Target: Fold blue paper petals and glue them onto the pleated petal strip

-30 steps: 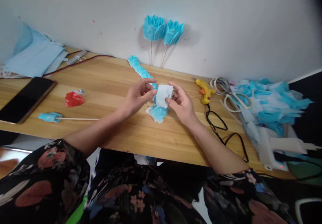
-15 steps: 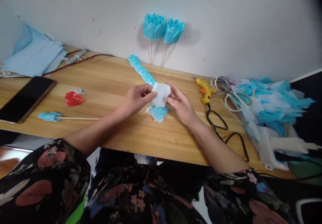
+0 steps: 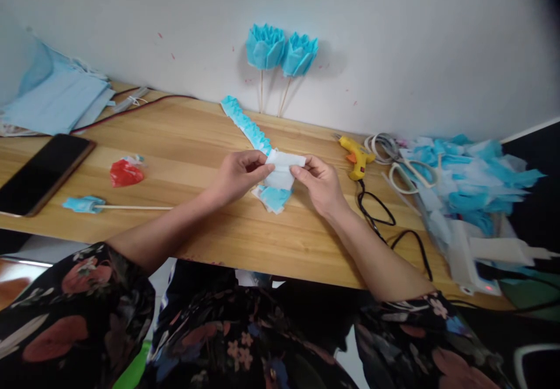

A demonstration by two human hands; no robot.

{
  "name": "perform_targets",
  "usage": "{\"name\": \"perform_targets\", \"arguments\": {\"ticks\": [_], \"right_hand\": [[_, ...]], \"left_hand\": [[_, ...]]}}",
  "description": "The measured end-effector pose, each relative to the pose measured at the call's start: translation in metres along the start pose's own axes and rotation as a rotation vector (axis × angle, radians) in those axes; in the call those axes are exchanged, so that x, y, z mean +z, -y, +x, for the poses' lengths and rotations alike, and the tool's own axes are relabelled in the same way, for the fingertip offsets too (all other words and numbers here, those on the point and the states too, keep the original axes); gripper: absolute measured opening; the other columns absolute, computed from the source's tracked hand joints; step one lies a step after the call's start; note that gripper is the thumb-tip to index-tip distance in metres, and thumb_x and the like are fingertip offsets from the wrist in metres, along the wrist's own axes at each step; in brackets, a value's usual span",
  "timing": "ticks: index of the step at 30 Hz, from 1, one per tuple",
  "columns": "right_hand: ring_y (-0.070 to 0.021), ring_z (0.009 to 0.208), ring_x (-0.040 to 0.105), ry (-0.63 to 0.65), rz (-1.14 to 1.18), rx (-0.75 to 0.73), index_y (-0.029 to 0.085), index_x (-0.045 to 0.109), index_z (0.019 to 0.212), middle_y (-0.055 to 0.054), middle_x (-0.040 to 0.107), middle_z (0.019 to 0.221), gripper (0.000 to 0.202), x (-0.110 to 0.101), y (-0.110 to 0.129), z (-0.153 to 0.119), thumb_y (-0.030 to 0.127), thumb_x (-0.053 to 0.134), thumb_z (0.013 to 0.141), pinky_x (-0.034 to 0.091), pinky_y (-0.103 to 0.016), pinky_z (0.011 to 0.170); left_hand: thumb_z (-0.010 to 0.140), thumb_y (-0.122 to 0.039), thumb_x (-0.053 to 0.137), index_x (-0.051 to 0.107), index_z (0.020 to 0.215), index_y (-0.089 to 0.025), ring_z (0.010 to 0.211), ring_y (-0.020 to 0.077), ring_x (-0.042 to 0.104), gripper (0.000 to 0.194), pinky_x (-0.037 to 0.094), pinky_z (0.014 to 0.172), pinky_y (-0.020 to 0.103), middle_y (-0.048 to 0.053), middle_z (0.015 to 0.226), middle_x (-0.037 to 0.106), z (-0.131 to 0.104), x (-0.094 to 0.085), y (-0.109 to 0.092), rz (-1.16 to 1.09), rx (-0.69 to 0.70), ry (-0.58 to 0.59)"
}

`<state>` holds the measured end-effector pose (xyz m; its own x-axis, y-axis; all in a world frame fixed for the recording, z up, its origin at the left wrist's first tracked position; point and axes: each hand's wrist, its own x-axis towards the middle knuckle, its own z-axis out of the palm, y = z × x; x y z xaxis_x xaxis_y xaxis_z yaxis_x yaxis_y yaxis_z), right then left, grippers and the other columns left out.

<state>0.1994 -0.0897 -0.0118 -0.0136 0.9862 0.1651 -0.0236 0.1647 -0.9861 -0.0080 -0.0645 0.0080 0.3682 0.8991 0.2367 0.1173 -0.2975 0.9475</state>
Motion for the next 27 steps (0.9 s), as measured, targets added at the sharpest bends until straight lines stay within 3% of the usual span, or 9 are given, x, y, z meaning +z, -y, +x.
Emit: {"name": "perform_targets", "arguments": {"ticks": [3, 5, 8, 10, 13, 16, 21, 24, 27], "right_hand": [[-0.0122, 0.066, 0.056, -0.034, -0.105, -0.080, 0.024, 0.073, 0.085, 0.002, 0.067, 0.075, 0.020, 0.000, 0.002, -0.001, 0.043, 0.078, 0.083, 0.048, -0.026, 0.062], [-0.0132, 0.070, 0.059, -0.019, -0.210, -0.210, 0.026, 0.075, 0.090, 0.001, 0.070, 0.081, 0.009, -0.001, 0.006, -0.003, 0.035, 0.075, 0.087, 0.051, -0.028, 0.067], [-0.0167, 0.089, 0.067, 0.124, -0.332, -0.447, 0.031, 0.078, 0.096, 0.000, 0.075, 0.096, 0.015, -0.005, 0.012, -0.004, 0.021, 0.068, 0.091, 0.054, -0.036, 0.087], [-0.0201, 0.108, 0.067, 0.194, -0.334, -0.505, 0.033, 0.080, 0.098, -0.001, 0.075, 0.111, 0.022, -0.008, 0.013, -0.004, 0.020, 0.063, 0.093, 0.052, -0.043, 0.100], [-0.0236, 0.135, 0.057, 0.149, -0.210, -0.409, 0.036, 0.077, 0.113, 0.000, 0.067, 0.138, 0.023, -0.012, 0.010, -0.002, 0.030, 0.061, 0.097, 0.044, -0.048, 0.116], [-0.0242, 0.142, 0.053, 0.073, -0.036, -0.230, 0.038, 0.068, 0.130, 0.000, 0.063, 0.147, 0.036, -0.011, 0.008, 0.000, 0.048, 0.061, 0.096, 0.042, -0.048, 0.119], [-0.0248, 0.118, 0.068, 0.138, 0.127, 0.081, 0.035, 0.066, 0.131, -0.004, 0.074, 0.126, 0.058, -0.002, 0.011, 0.000, 0.068, 0.069, 0.084, 0.054, -0.045, 0.104], [-0.0203, 0.098, 0.071, 0.172, 0.190, 0.141, 0.029, 0.074, 0.110, -0.002, 0.077, 0.106, 0.045, -0.001, 0.007, -0.001, 0.062, 0.079, 0.078, 0.056, -0.038, 0.094], [-0.0139, 0.080, 0.066, 0.101, 0.209, 0.125, 0.025, 0.074, 0.087, 0.001, 0.073, 0.087, 0.030, -0.003, 0.003, 0.000, 0.051, 0.085, 0.077, 0.054, -0.029, 0.082]], "left_hand": [[0.087, -0.031, 0.068, 0.071, 0.075, -0.015, 0.062, 0.0105, 0.056, 0.020, 0.044, 0.059, 0.023, 0.001, 0.068, 0.067, 0.001, -0.001, 0.000, -0.021, -0.023, -0.015], [0.087, -0.030, 0.068, 0.075, 0.079, -0.015, 0.062, 0.0107, 0.058, 0.018, 0.046, 0.060, 0.023, 0.001, 0.067, 0.068, 0.001, -0.001, -0.002, -0.049, -0.047, -0.019], [0.087, -0.027, 0.066, 0.077, 0.087, -0.016, 0.068, 0.0128, 0.065, 0.015, 0.052, 0.066, 0.024, 0.002, 0.071, 0.072, 0.000, -0.003, -0.006, -0.151, -0.083, -0.013], [0.087, -0.025, 0.066, 0.078, 0.092, -0.017, 0.078, 0.0154, 0.070, 0.016, 0.056, 0.075, 0.027, 0.004, 0.082, 0.077, -0.001, -0.004, -0.008, -0.213, -0.072, -0.011], [0.089, -0.027, 0.066, 0.079, 0.095, -0.018, 0.081, 0.0168, 0.071, 0.017, 0.057, 0.077, 0.028, 0.005, 0.090, 0.079, -0.003, -0.007, -0.010, -0.225, -0.014, -0.005], [0.092, -0.033, 0.066, 0.080, 0.095, -0.019, 0.086, 0.0179, 0.072, 0.020, 0.056, 0.078, 0.029, 0.007, 0.096, 0.080, -0.005, -0.009, -0.011, -0.191, 0.046, 0.015], [0.094, -0.040, 0.066, 0.080, 0.099, -0.020, 0.103, 0.0214, 0.071, 0.025, 0.055, 0.093, 0.034, 0.009, 0.108, 0.079, -0.010, -0.010, -0.014, -0.150, 0.088, 0.101], [0.095, -0.040, 0.065, 0.079, 0.100, -0.021, 0.104, 0.0217, 0.071, 0.024, 0.055, 0.095, 0.035, 0.009, 0.108, 0.078, -0.011, -0.008, -0.015, -0.107, 0.106, 0.155], [0.094, -0.039, 0.067, 0.075, 0.103, -0.020, 0.102, 0.0208, 0.070, 0.023, 0.055, 0.093, 0.035, 0.010, 0.110, 0.077, -0.011, -0.006, -0.012, -0.127, 0.122, 0.152]]}}
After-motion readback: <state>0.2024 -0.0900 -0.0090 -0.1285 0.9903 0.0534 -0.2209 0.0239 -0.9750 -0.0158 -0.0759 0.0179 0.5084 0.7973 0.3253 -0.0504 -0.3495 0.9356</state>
